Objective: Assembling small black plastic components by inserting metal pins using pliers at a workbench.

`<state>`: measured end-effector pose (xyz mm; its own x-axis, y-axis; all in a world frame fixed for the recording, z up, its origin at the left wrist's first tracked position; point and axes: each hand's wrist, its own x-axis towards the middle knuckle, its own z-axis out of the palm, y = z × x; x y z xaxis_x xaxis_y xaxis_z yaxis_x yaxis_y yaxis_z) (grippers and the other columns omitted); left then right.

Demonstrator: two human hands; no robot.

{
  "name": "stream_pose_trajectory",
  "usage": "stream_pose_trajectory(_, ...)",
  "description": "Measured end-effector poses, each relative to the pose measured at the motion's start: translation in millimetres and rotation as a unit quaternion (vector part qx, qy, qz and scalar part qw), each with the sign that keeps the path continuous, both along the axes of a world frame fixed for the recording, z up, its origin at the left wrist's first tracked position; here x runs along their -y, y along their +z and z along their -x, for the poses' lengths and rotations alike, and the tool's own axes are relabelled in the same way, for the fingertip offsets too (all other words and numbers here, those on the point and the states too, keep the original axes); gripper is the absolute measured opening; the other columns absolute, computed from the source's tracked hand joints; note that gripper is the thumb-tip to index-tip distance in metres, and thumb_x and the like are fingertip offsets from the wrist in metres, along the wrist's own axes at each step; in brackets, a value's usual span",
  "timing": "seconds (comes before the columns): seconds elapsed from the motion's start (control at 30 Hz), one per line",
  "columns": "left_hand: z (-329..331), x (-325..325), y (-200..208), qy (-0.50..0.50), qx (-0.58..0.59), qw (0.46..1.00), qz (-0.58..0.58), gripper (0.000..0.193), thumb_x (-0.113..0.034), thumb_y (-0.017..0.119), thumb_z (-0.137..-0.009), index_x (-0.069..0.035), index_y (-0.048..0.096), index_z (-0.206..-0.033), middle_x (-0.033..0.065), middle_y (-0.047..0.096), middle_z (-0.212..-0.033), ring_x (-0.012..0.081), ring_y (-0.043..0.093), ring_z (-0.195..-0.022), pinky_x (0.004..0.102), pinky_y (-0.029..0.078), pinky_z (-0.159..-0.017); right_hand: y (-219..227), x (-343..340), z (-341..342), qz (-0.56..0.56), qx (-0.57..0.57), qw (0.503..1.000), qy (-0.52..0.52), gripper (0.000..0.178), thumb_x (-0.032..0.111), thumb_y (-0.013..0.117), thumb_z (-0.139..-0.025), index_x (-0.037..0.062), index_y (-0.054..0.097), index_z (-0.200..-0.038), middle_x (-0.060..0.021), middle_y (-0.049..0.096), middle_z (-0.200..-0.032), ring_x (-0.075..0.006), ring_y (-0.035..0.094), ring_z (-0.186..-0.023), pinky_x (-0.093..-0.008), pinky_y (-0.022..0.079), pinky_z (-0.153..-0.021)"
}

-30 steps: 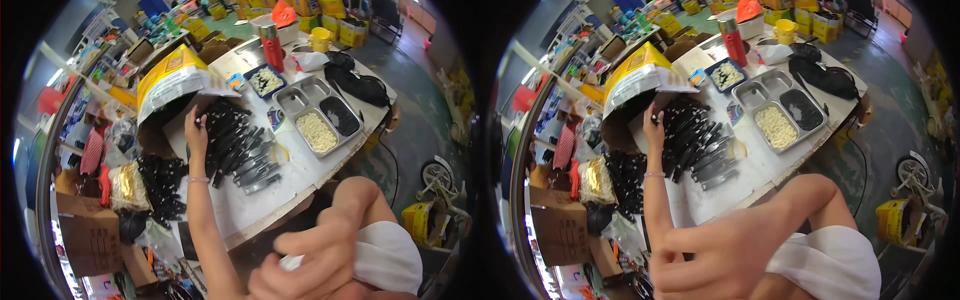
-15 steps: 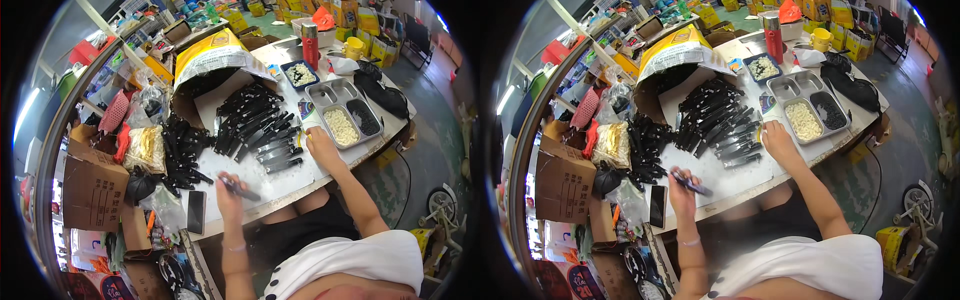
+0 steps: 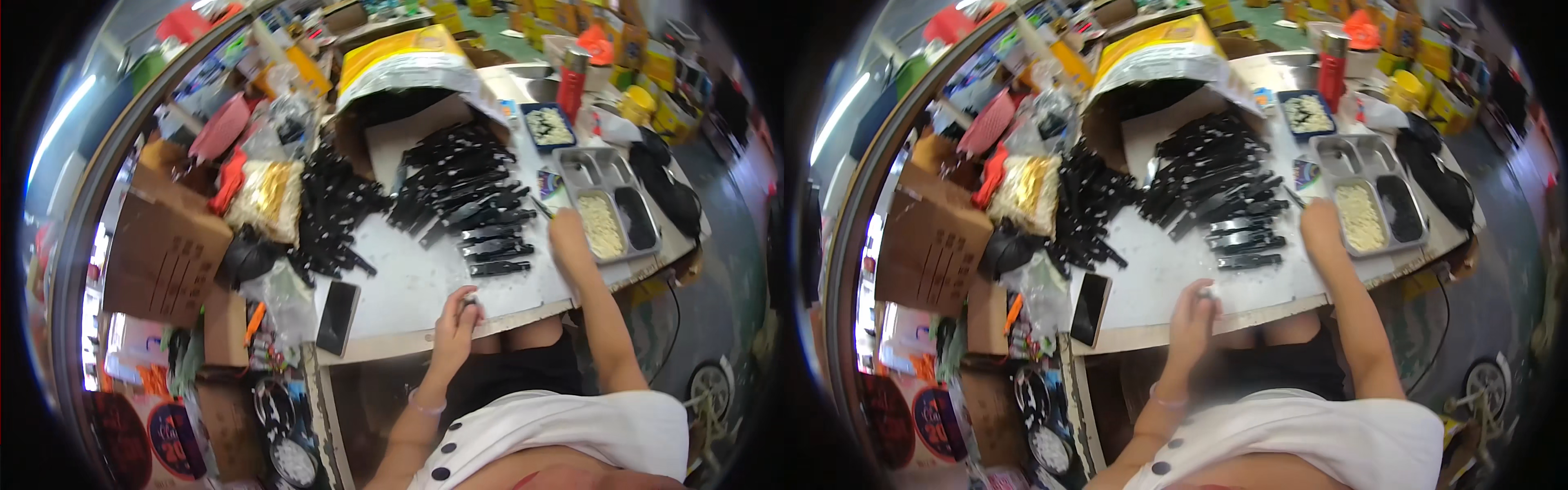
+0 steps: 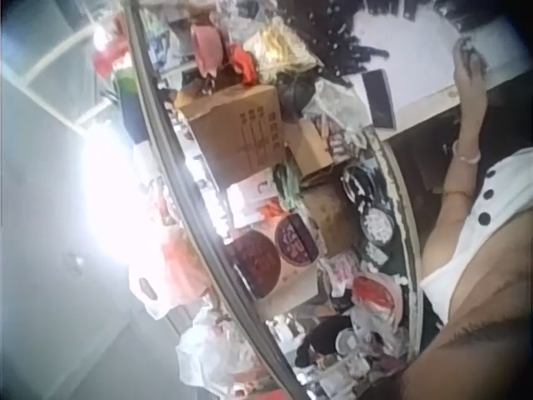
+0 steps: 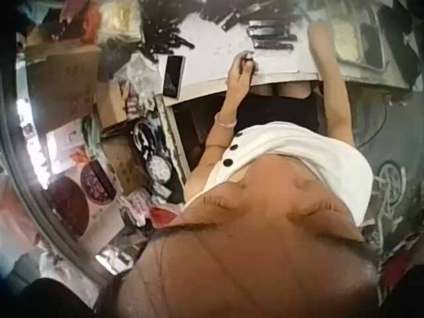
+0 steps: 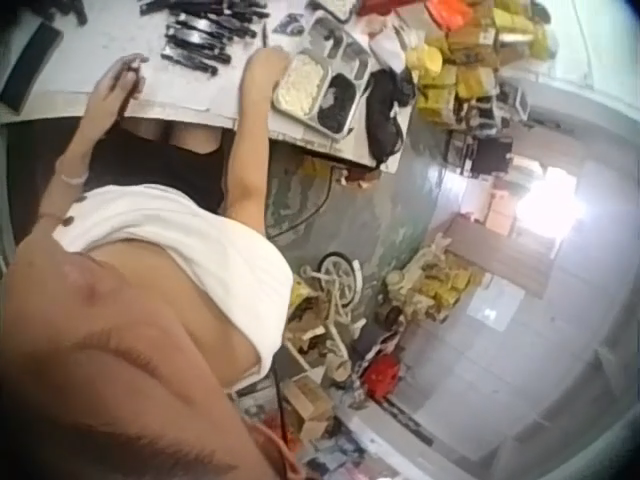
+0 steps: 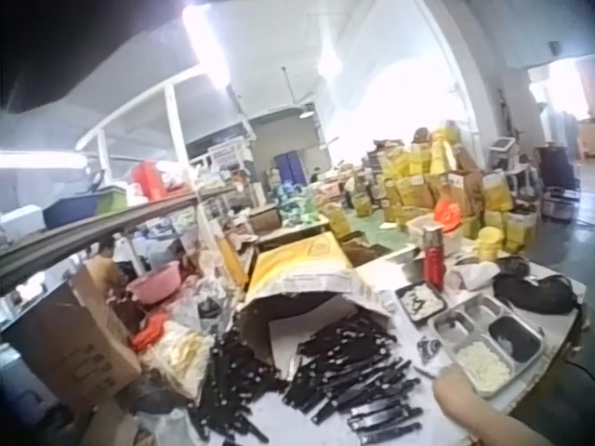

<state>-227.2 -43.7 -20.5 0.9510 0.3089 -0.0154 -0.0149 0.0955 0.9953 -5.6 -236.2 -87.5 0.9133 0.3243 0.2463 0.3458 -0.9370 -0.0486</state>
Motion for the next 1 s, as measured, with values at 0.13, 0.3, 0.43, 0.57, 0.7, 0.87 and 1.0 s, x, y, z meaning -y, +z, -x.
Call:
stream_pose_trajectory(0.13,-21.2,-5.8,-5.1,-0.042,0.018,0.997,-0.064,0.027,-0.018,0.050,-0.096,-0.001,0.056,-0.116,0.0014,0.057,-0.080,0.0078,0.049,-0.072,0.0215,0.042,-0.069,13.1,15.0,19.9,-0.199,-0.089,0.976,-0.029,0.021,0.011,0.051,-0.083,-0.0061,0.061,-0.092,-0.0211,0.059,-0.090,-0.0307,0.057,-0.085,-0.0402,0.045,-0.077)
stream_pose_trajectory(0.3,-38.0,-11.2,-0.1,-0.009,0.078,0.981,-0.179,0.027,-0.021,0.056,-0.093,-0.004,0.060,-0.113,0.0102,0.060,-0.079,0.0177,0.055,-0.069,0.0275,0.044,-0.064,25.4,19.7,55.5,-0.745,-0.233,0.621,-0.065,0.021,0.016,0.039,-0.093,-0.0018,0.050,-0.089,-0.0166,0.046,-0.131,-0.0223,0.047,-0.118,-0.0314,0.033,-0.105)
stream_pose_trajectory(0.43,-47.6,-8.7,10.1,-0.002,0.135,0.955,-0.263,0.022,-0.015,0.058,-0.090,-0.003,0.061,-0.108,0.0116,0.059,-0.077,0.0241,0.054,-0.066,0.0317,0.043,-0.060,36.5,16.8,75.9,-0.842,-0.263,0.457,0.116,0.020,0.015,0.039,-0.092,0.0053,0.041,-0.075,-0.0221,0.038,-0.140,-0.0270,0.027,-0.137,-0.0492,0.021,-0.112)
stream_pose_trajectory(0.57,-54.6,-11.1,10.0,0.005,0.148,0.932,-0.330,0.023,-0.007,0.059,-0.087,-0.004,0.061,-0.110,0.0113,0.057,-0.077,0.0207,0.055,-0.068,0.0281,0.043,-0.063,38.0,-7.3,79.5,-0.803,-0.262,0.508,0.169,0.026,0.022,0.046,-0.088,0.0042,0.043,-0.070,-0.0242,0.042,-0.135,-0.0322,0.033,-0.132,-0.0514,0.022,-0.111)
stream_pose_trajectory(0.7,-55.2,-18.8,13.6,0.044,0.174,0.893,-0.413,0.025,-0.007,0.065,-0.081,-0.004,0.062,-0.106,0.0087,0.058,-0.074,0.0227,0.054,-0.064,0.0314,0.042,-0.057,50.1,-3.7,90.1,-0.724,-0.329,0.568,0.211,0.027,0.023,0.048,-0.089,-0.0023,0.056,-0.085,-0.0178,0.055,-0.112,-0.0247,0.053,-0.103,-0.0409,0.035,-0.099)
stream_pose_trajectory(0.87,-52.9,-26.3,15.6,0.069,0.195,0.847,-0.490,0.032,-0.004,0.069,-0.076,-0.005,0.062,-0.107,0.0069,0.057,-0.074,0.0225,0.053,-0.064,0.0319,0.042,-0.056,83.2,-22.6,126.1,-0.491,-0.308,0.786,0.214,0.022,0.009,0.046,-0.091,-0.0056,0.060,-0.100,-0.0137,0.057,-0.114,-0.0216,0.054,-0.104,-0.0311,0.040,-0.091)
stream_pose_trajectory(1.0,-52.1,-29.0,17.8,0.102,0.213,0.810,-0.537,0.033,-0.004,0.072,-0.072,-0.004,0.063,-0.104,0.0067,0.057,-0.072,0.0213,0.052,-0.060,0.0316,0.042,-0.053,80.8,-37.4,142.3,-0.468,-0.233,0.823,0.220,0.020,0.004,0.049,-0.090,-0.0055,0.060,-0.102,-0.0159,0.055,-0.119,-0.0270,0.054,-0.111,-0.0318,0.041,-0.092)
